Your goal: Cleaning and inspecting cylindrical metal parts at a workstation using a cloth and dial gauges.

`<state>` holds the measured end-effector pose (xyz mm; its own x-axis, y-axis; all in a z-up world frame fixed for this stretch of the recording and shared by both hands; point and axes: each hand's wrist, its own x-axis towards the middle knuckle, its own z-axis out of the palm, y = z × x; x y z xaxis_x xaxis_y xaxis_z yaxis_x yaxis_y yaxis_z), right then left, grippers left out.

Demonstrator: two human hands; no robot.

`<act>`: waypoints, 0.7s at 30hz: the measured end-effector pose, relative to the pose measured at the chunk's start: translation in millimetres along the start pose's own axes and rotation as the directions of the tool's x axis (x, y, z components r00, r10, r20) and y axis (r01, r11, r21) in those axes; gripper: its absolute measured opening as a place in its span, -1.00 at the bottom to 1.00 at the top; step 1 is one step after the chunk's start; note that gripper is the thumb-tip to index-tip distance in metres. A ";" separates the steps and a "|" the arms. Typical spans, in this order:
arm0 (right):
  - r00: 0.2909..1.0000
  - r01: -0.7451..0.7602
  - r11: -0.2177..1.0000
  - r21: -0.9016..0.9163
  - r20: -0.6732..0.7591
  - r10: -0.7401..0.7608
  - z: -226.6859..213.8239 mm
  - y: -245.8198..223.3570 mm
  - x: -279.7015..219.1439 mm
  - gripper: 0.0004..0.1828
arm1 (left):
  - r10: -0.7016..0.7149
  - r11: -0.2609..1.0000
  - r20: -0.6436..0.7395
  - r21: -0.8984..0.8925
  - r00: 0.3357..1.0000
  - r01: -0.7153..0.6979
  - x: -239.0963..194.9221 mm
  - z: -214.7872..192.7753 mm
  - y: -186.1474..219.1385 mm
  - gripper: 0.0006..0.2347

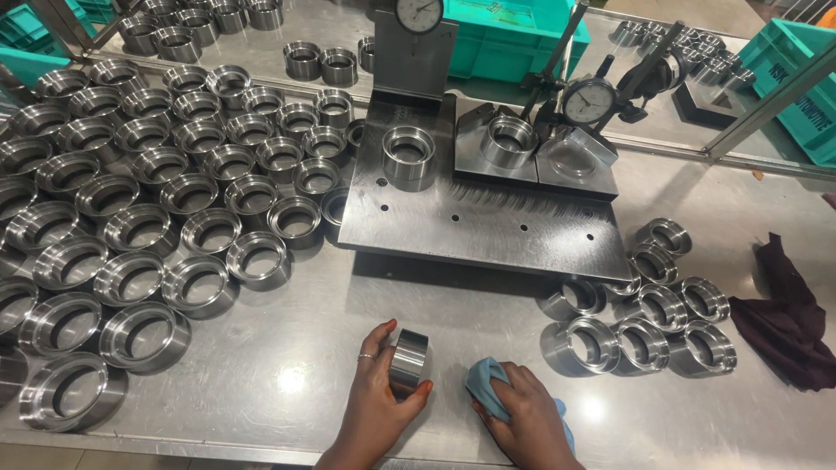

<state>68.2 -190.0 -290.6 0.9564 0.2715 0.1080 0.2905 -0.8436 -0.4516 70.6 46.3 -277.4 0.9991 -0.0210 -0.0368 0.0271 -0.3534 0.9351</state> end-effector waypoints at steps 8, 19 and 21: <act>1.000 -0.004 1.000 -0.001 0.004 0.004 -0.3 -0.4 0.4 -0.65 | 0.040 0.999 -0.025 0.005 0.999 -0.040 -0.3 0.8 -3.0 -0.54; 0.999 -0.035 0.999 -0.009 0.029 0.035 -0.8 -1.9 0.9 -0.65 | 0.024 1.000 -0.011 0.013 1.000 -0.024 0.4 1.7 -4.0 -0.53; 0.999 -0.033 0.999 -0.009 0.027 0.034 -1.7 -2.6 1.1 -0.65 | 0.016 1.000 -0.009 0.010 1.000 -0.016 0.2 1.0 -2.0 -0.54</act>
<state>68.5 -188.3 -287.8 0.9644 0.2556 0.0686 0.2587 -0.8564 -0.4469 70.7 46.1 -279.6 0.9997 -0.0184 -0.0186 0.0107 -0.3625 0.9319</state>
